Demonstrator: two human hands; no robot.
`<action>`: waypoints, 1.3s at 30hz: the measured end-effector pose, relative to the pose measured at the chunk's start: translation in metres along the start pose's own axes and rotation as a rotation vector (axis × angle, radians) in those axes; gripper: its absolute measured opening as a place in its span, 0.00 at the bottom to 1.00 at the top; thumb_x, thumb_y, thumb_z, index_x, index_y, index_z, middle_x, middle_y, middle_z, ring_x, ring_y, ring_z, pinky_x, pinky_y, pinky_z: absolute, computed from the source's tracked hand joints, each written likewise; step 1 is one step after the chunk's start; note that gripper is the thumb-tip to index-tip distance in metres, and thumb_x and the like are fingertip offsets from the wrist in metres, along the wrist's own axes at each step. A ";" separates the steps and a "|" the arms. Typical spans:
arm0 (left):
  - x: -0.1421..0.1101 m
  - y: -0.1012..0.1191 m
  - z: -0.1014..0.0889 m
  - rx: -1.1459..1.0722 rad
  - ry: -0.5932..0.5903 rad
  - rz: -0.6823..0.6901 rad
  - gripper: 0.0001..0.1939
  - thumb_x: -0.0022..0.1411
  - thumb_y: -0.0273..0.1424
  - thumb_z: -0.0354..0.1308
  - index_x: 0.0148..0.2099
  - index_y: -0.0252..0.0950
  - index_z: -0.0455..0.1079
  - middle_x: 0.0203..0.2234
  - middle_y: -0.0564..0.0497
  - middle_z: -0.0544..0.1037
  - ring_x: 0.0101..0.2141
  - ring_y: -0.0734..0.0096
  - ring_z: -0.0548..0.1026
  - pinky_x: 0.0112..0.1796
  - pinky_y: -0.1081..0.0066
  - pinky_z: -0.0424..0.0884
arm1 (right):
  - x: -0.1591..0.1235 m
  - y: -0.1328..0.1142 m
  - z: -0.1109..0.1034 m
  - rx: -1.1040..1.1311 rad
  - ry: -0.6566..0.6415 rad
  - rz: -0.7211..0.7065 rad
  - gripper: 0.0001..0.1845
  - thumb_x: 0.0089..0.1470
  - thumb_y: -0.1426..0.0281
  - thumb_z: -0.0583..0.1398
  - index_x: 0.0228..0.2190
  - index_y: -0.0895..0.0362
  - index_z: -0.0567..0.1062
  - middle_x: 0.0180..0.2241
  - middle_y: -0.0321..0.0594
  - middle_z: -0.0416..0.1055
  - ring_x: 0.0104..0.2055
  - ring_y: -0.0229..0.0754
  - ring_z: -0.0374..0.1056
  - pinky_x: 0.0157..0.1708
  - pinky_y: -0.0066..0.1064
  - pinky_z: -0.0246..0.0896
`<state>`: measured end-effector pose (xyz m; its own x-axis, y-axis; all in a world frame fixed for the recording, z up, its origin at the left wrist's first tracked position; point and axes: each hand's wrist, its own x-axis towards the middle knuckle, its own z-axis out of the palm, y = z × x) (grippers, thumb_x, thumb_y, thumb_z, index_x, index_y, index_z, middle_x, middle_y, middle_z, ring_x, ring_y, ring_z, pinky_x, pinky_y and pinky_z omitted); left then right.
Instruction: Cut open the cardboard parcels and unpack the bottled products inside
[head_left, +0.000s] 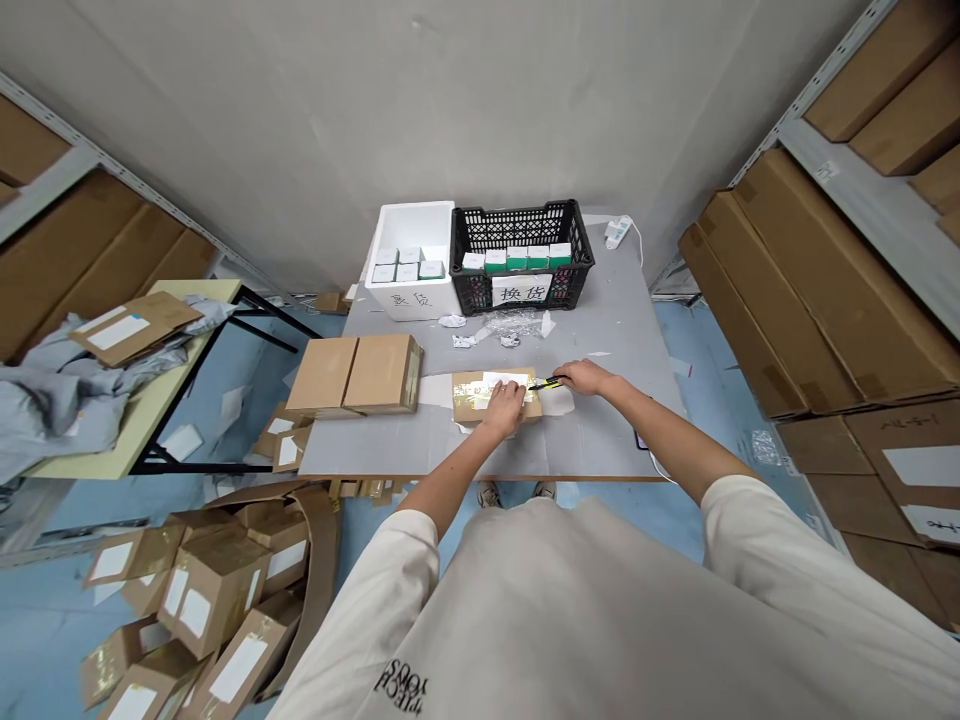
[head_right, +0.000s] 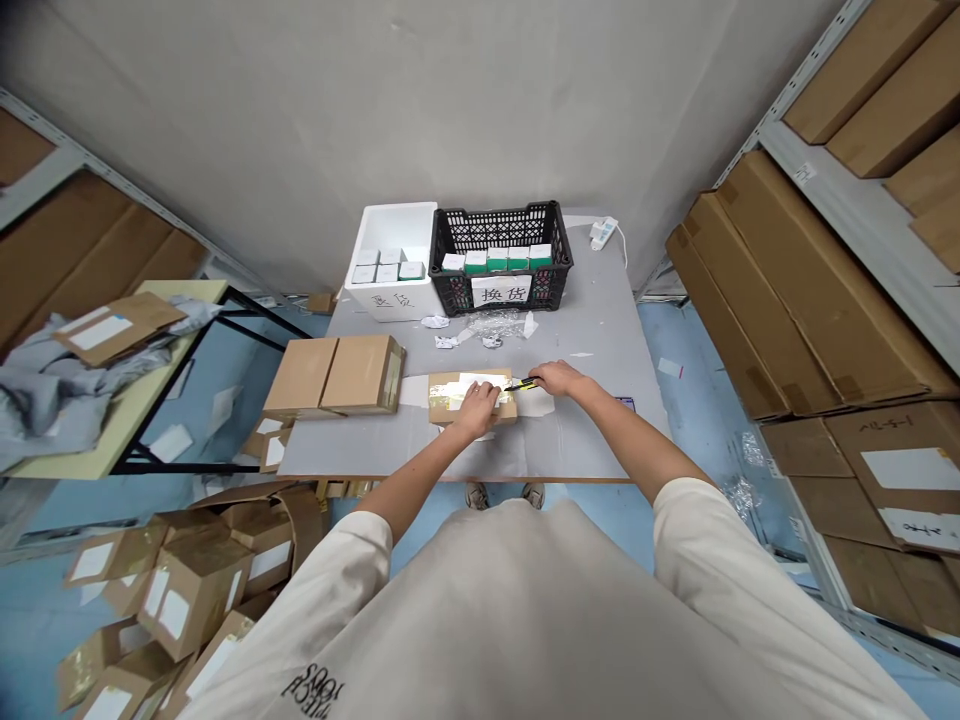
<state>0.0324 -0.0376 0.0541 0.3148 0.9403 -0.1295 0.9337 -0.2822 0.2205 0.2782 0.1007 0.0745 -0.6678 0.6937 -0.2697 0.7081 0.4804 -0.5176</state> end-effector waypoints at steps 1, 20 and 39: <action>0.000 0.000 0.000 0.001 -0.001 0.001 0.34 0.58 0.29 0.65 0.64 0.36 0.59 0.58 0.38 0.68 0.57 0.52 0.71 0.67 0.52 0.48 | 0.000 0.000 0.001 0.027 -0.022 0.024 0.08 0.54 0.65 0.64 0.36 0.49 0.83 0.35 0.40 0.80 0.37 0.47 0.70 0.39 0.33 0.59; 0.004 -0.003 0.002 0.028 -0.015 0.003 0.34 0.59 0.32 0.66 0.65 0.38 0.59 0.58 0.40 0.69 0.57 0.52 0.72 0.68 0.51 0.47 | -0.039 0.005 0.034 0.554 -0.095 0.207 0.16 0.50 0.55 0.64 0.35 0.52 0.81 0.25 0.32 0.73 0.24 0.36 0.60 0.22 0.26 0.52; 0.005 -0.008 -0.010 -0.075 -0.024 -0.014 0.40 0.58 0.30 0.63 0.71 0.42 0.54 0.62 0.40 0.65 0.58 0.51 0.72 0.65 0.53 0.57 | -0.055 -0.005 0.042 0.673 -0.045 0.260 0.14 0.55 0.56 0.64 0.35 0.54 0.76 0.26 0.36 0.76 0.28 0.40 0.71 0.27 0.27 0.62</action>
<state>0.0252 -0.0288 0.0616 0.3069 0.9389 -0.1557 0.9228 -0.2535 0.2902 0.3020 0.0380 0.0581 -0.5158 0.7110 -0.4779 0.5601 -0.1422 -0.8161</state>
